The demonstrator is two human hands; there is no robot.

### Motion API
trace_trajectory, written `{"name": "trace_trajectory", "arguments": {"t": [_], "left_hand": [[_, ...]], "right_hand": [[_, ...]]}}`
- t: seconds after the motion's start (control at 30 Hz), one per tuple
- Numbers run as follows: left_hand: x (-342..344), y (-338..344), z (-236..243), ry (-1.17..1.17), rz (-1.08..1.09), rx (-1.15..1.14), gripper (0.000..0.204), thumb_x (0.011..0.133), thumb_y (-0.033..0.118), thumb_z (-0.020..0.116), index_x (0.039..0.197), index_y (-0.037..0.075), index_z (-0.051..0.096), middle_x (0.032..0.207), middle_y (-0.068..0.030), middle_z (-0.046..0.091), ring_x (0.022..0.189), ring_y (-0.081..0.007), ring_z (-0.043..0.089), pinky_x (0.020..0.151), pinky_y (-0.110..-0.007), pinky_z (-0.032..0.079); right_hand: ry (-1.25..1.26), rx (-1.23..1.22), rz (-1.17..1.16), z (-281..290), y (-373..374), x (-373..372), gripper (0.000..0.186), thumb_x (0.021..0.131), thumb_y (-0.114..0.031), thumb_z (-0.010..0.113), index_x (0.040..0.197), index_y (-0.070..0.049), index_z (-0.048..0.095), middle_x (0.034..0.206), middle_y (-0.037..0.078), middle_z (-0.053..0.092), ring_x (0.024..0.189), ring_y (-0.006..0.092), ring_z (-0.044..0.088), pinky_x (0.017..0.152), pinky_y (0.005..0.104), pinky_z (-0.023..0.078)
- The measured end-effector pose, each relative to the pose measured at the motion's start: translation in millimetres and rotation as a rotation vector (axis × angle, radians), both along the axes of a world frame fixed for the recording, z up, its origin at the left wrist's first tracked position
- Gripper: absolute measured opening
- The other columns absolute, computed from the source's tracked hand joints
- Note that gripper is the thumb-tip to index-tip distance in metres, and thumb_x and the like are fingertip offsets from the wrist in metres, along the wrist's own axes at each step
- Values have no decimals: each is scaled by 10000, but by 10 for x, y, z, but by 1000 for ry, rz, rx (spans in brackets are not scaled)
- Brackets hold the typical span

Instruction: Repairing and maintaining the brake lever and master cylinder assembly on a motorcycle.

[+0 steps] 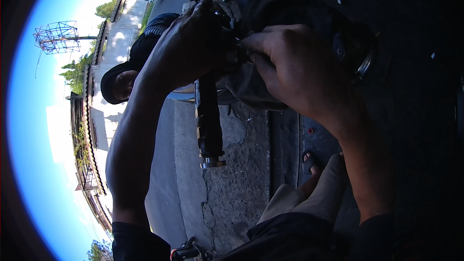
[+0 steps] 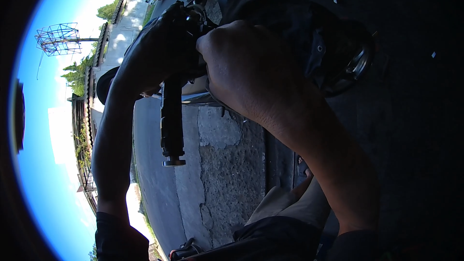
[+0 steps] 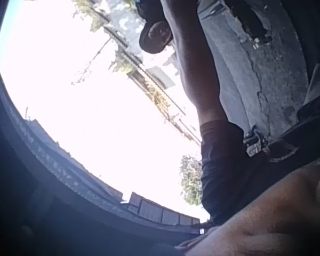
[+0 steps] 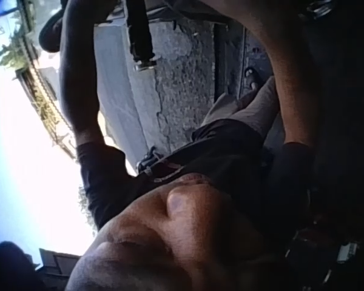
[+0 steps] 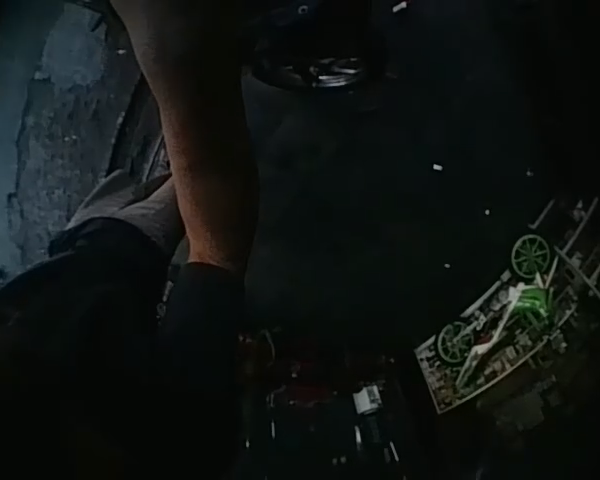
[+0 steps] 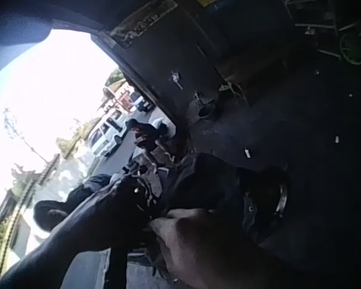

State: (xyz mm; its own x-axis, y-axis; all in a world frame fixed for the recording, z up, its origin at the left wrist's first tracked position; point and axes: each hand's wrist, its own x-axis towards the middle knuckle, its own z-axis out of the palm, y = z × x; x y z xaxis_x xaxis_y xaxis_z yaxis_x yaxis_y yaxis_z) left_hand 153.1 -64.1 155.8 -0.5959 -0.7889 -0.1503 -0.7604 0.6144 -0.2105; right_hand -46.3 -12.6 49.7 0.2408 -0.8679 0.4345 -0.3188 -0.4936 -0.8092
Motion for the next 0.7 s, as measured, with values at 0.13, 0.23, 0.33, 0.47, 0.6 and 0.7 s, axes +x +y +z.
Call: {"name": "trace_trajectory", "arguments": {"t": [0.13,0.23,0.33,0.47,0.6,0.7], "left_hand": [[35,0,47,60,-33,77,263,841,262,854,1055,117,805,1147,-124,708,1023,-267,710,860,-361,583],[46,-9,40,25,-167,4,270,839,271,858,1055,118,806,1142,-126,708,1037,-270,705,869,-365,582],[43,-2,17,5,-192,-69,279,836,276,860,1058,116,805,1142,-124,703,1039,-272,698,876,-367,577],[-3,16,49,15,-118,-13,306,828,306,865,1057,112,806,1156,-134,694,1038,-271,691,895,-368,570],[-47,33,117,-8,-82,44,334,820,335,871,1051,104,806,1160,-147,685,1041,-270,684,907,-368,562],[-54,33,65,46,-48,24,341,817,336,871,1052,98,804,1158,-149,679,1038,-273,673,906,-368,558]], "right_hand": [[62,-26,11,8,-112,45,161,919,-65,684,1043,4,759,940,203,742,916,363,741,848,467,574],[119,-72,-19,38,-116,-12,145,916,-63,685,1025,-4,761,932,198,742,921,357,740,849,466,575],[138,-23,2,48,-67,-57,137,918,-66,683,1014,-9,761,933,197,742,920,352,741,852,469,576],[76,-60,22,39,-55,-1,120,929,-71,676,993,-7,755,925,198,740,914,350,743,852,468,578],[86,-50,26,52,-61,54,115,937,-73,670,981,-1,748,916,199,738,904,351,745,846,469,583],[95,-46,-24,66,-13,35,116,938,-71,666,978,2,746,909,198,737,893,352,748,834,469,586]]}}
